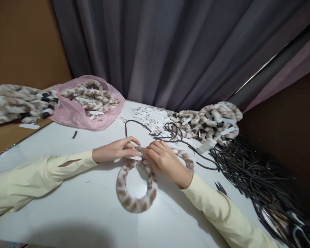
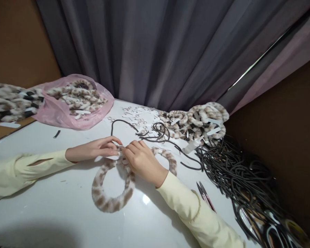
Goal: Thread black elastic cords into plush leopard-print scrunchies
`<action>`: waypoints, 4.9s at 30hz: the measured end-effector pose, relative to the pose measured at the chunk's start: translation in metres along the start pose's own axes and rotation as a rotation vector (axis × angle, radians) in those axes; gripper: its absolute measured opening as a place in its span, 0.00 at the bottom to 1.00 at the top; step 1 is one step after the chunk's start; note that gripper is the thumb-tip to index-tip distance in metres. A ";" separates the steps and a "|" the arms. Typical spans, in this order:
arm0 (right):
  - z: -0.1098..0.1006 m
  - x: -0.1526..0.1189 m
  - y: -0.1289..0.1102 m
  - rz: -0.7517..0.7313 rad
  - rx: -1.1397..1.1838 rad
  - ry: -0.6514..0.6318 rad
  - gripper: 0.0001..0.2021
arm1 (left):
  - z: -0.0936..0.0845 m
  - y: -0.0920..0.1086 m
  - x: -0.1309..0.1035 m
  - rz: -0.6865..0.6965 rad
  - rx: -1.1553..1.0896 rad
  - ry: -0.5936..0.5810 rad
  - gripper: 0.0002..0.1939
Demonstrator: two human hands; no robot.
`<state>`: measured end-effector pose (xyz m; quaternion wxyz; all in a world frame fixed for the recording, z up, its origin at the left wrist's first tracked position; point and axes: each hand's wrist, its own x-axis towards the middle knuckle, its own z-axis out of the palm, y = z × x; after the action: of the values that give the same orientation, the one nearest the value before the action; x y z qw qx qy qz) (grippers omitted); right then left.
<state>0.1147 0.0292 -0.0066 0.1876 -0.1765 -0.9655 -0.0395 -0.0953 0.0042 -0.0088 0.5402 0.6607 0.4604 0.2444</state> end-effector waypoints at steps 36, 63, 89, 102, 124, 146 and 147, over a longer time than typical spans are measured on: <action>-0.012 0.009 -0.004 0.881 1.241 0.229 0.11 | 0.026 0.004 -0.011 0.197 0.120 0.445 0.16; 0.011 -0.001 -0.001 0.185 0.486 0.036 0.08 | 0.035 -0.018 -0.007 0.271 0.335 0.195 0.12; 0.008 -0.004 -0.004 -0.080 0.225 0.261 0.10 | 0.035 -0.013 -0.008 0.143 0.294 0.290 0.14; 0.011 -0.008 -0.012 0.017 0.437 0.227 0.12 | 0.033 -0.014 -0.003 0.105 0.095 0.378 0.16; 0.004 -0.004 -0.010 0.278 0.541 0.139 0.11 | 0.033 -0.018 -0.011 0.385 0.487 0.053 0.13; -0.002 0.003 -0.014 0.519 0.805 -0.019 0.08 | 0.035 -0.028 -0.014 0.894 1.023 0.247 0.11; -0.002 0.003 -0.014 0.542 0.856 -0.056 0.07 | 0.035 -0.027 -0.013 0.940 1.075 0.259 0.12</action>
<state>0.1078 0.0173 -0.0037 0.2208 -0.3289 -0.8192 0.4147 -0.0817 -0.0248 -0.0427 -0.0800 0.9288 0.2446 0.2668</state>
